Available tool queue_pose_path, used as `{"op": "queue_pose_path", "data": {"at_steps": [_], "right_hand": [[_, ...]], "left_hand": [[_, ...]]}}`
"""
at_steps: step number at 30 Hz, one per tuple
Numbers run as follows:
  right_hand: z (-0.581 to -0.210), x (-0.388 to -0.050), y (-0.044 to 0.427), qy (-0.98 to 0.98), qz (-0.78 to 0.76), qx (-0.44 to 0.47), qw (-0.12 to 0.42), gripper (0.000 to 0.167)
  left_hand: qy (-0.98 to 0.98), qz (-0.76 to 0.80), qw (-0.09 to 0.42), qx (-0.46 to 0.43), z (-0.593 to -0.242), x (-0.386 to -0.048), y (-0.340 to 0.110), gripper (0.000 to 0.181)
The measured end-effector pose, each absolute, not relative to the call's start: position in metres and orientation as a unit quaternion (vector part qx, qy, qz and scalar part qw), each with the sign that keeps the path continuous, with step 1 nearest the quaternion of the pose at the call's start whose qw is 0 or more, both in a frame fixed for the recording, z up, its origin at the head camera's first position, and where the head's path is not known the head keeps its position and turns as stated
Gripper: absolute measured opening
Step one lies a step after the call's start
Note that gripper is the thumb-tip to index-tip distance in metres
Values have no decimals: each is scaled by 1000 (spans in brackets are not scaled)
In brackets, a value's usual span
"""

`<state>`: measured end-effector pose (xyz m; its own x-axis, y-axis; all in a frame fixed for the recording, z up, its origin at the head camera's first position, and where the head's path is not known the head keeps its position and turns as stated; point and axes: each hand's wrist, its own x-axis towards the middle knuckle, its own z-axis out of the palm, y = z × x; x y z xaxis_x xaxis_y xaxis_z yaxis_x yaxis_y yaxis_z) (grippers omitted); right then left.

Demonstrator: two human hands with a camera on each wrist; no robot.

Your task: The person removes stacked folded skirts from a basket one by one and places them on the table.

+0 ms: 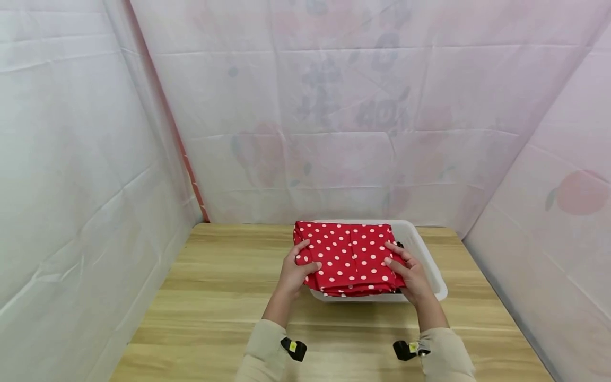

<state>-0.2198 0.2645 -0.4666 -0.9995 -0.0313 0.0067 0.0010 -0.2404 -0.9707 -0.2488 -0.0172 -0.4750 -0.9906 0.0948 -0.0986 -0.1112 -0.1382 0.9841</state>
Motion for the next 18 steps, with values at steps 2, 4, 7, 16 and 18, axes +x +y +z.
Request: {"op": "queue_pose_path", "data": {"at_steps": [2,4,7,16,18], "right_hand": [[-467,-218,257,599,-800,-26,11,50],[-468,-217,249,586,-809,-43,16,51],[-468,-216,238,573,-816,-72,31,56],[-472,-217,214,563,-814,-120,79,79],[-472,-219,208,565,-812,-119,80,84]], "left_hand": [[655,753,67,0,-473,-247,-25,66],[653,754,67,4,-471,-245,-33,66],[648,758,69,2,-470,-243,-46,67],[635,770,62,-7,-472,-238,-72,70],[639,767,55,-8,-473,-237,-76,68]]}}
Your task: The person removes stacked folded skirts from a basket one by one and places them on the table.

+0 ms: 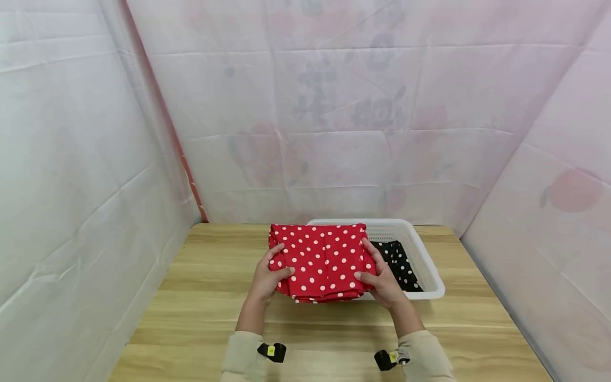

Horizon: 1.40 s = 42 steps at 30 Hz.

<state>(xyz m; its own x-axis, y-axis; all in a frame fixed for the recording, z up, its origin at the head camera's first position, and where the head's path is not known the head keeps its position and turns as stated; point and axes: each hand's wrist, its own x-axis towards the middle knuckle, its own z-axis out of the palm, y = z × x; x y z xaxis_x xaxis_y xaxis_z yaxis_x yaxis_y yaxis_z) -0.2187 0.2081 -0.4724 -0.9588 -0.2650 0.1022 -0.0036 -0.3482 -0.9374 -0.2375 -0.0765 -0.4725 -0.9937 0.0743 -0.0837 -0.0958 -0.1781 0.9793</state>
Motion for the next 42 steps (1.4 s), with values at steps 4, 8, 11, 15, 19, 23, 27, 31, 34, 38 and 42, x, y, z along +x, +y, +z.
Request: {"op": "queue_pose_path", "data": {"at_steps": [4,8,11,15,19,23,27,31,34,38,42], "right_hand": [[-476,-220,194,573,-809,-100,81,88],[-480,-221,180,591,-800,-73,73,81],[-482,-223,168,611,-787,-56,62,72],[-485,-224,151,635,-770,-35,57,60],[-480,-221,135,652,-756,-29,54,54],[-468,-217,121,661,-747,-43,60,54],[-470,-221,108,651,-753,-54,75,56],[-481,-227,93,649,-753,-72,86,65],[-482,-226,81,663,-738,-91,86,71],[-474,-221,67,707,-699,-97,55,65],[-479,-226,57,748,-656,-99,15,51]], "left_hand": [[641,766,47,-24,-476,-235,-88,67],[634,771,38,-42,-482,-231,-100,66],[633,772,26,-48,-486,-228,-109,63],[638,768,8,-56,-490,-226,-122,61],[638,767,1,-64,-493,-225,-134,61],[640,765,-7,-75,-494,-226,-144,60],[645,759,-17,-92,-496,-230,-156,59],[651,751,-22,-107,-500,-233,-167,60],[656,744,-24,-121,-503,-234,-174,60],[669,731,-26,-127,-507,-236,-185,60],[689,714,-26,-123,-510,-238,-195,60]]}}
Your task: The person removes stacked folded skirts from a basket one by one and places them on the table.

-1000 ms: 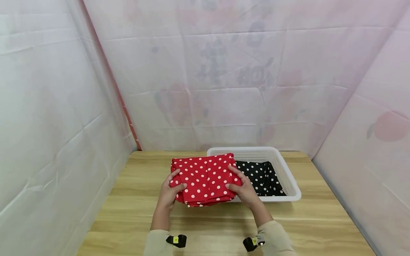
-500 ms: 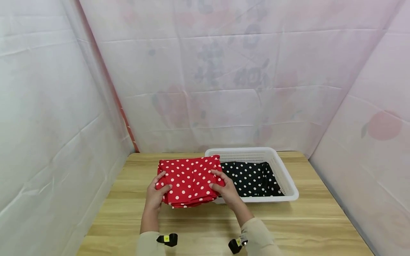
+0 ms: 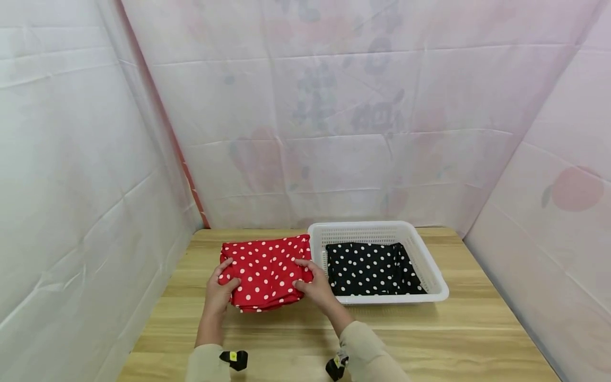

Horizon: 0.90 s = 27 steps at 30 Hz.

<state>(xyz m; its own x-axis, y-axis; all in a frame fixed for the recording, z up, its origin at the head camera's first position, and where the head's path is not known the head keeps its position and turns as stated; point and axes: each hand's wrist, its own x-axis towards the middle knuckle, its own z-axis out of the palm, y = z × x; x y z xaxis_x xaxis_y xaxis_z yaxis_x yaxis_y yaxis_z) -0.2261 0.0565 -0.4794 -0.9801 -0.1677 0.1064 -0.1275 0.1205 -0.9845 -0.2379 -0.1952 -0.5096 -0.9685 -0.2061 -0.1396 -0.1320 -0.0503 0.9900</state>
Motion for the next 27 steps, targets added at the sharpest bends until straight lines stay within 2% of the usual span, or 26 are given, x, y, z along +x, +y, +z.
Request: {"op": "queue_pose_path", "data": {"at_steps": [6,10,17,19,27], "right_hand": [[-503,-248,42,803,-588,-97,-11,53],[-505,-255,30,815,-572,-99,-1,57],[-509,-264,6,792,-605,-67,53,68],[-511,-266,3,808,-585,-60,48,69],[-522,-271,-2,871,-490,-21,-20,49]], "left_hand": [[-710,-695,19,112,-509,-245,-208,60],[-717,-687,31,110,-512,-252,-213,59],[-719,-684,41,118,-524,-263,-210,59],[-720,-682,46,121,-527,-267,-208,59],[-711,-685,59,148,-535,-283,-207,58]]}}
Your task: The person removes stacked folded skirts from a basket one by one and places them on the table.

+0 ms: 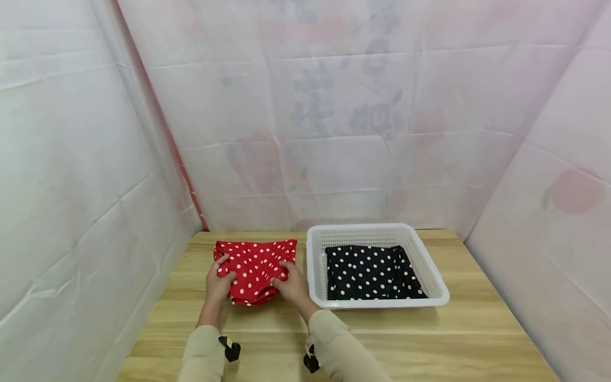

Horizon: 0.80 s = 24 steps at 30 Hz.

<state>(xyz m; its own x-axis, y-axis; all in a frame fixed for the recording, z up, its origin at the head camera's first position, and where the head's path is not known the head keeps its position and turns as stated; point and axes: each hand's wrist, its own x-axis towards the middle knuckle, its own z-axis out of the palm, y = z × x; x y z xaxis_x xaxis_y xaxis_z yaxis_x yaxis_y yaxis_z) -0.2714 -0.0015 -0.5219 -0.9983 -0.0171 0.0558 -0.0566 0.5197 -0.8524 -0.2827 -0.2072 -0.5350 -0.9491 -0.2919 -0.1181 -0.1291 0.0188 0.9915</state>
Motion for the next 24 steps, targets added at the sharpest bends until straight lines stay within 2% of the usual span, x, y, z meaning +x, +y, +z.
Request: {"op": "queue_pose_path", "data": {"at_steps": [8,14,18,24], "right_hand": [[-533,-275,-10,-838,544,1,-41,57],[-534,-277,-2,-846,524,12,-97,48],[-539,-278,2,-845,522,11,-116,46],[-551,-276,7,-829,526,36,-187,63]], "left_hand": [[-701,-695,35,158,-545,-289,-211,65],[-724,-669,25,169,-552,-293,-221,67],[-755,-629,24,186,-554,-294,-225,63],[-806,-552,8,214,-560,-286,-230,59]]}}
